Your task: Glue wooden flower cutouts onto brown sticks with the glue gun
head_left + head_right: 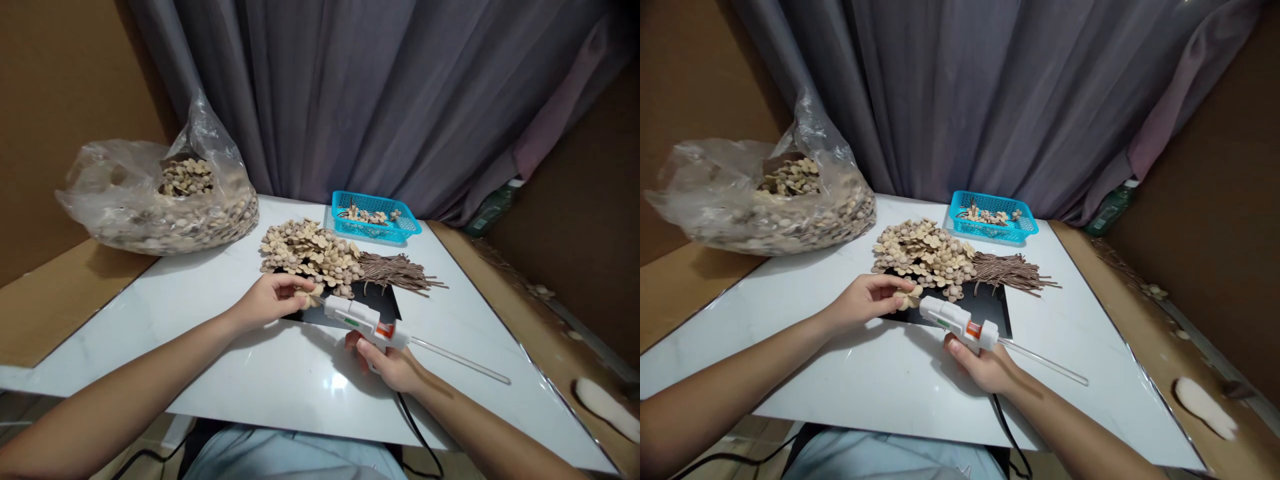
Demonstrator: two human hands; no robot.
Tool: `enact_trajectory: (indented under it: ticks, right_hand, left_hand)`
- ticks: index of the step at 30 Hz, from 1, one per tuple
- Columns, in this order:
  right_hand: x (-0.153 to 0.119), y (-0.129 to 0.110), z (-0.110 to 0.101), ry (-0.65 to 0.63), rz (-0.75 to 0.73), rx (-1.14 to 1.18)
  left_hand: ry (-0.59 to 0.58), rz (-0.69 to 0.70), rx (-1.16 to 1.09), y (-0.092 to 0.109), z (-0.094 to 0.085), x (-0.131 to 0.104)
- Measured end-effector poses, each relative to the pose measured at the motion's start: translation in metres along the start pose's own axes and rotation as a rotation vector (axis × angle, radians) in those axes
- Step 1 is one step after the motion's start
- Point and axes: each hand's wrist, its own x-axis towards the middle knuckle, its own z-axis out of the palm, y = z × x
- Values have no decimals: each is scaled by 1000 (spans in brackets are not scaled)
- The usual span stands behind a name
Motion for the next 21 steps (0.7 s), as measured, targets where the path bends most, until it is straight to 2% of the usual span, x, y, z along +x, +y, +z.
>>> enact_trajectory:
  ticks: [21]
  right_hand:
    - [-1, -1, 0, -23, 15, -7]
  left_hand:
    - [50, -15, -58, 7, 2, -1]
